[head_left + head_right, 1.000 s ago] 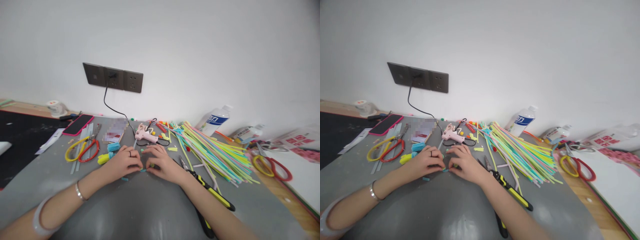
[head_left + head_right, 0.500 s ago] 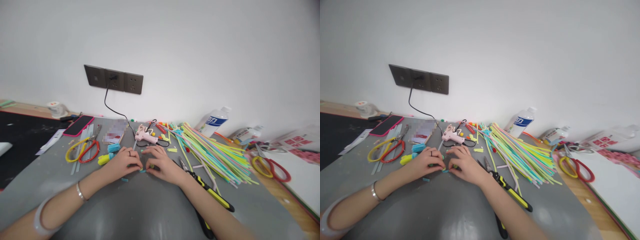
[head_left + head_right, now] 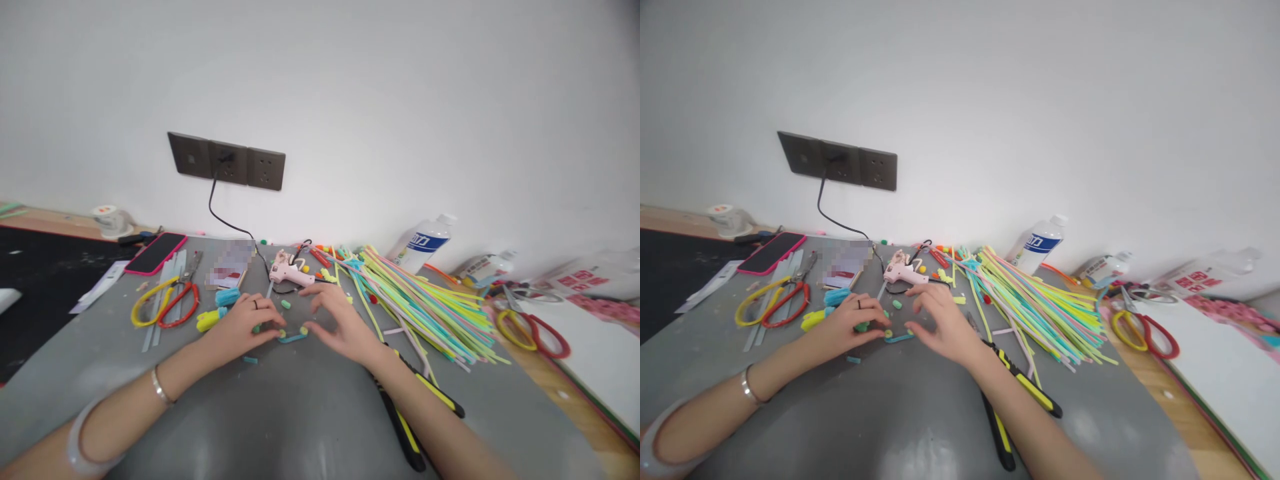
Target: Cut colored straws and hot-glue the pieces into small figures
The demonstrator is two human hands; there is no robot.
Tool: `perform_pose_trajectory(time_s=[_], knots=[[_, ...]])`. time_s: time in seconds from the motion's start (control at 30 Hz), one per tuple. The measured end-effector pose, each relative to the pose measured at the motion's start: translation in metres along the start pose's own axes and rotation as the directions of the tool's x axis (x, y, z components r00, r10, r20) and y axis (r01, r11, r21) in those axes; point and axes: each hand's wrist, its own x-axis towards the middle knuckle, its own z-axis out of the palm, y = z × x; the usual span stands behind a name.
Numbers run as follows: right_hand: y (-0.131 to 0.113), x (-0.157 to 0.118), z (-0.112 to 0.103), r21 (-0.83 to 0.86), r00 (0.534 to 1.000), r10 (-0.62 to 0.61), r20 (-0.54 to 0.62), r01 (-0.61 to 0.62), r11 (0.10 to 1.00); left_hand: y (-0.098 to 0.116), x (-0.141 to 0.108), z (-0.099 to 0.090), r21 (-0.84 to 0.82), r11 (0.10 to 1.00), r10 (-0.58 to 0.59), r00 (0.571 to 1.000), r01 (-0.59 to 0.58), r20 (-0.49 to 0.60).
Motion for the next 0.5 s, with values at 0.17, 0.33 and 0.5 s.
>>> perform_pose_trajectory(time_s=[0.17, 0.33, 0.5], knots=[[-0.013, -0.051, -0.035, -0.475, 0.902, 0.42, -0.098, -0.413, 0.777, 0.004, -0.001, -0.001, -0.006, 0.997, -0.073, 0.997, 0.073, 0.026], [-0.031, -0.122, -0.039, -0.773, 0.71, 0.69, -0.141, -0.515, 0.371, 0.008, -0.003, 0.003, 0.029, 0.993, -0.118, 0.992, 0.117, 0.054], [-0.04, -0.134, -0.029, -0.78, 0.673, 0.727, -0.137, -0.526, 0.34, 0.01, -0.004, 0.006, 0.055, 0.989, -0.142, 0.987, 0.139, 0.071]])
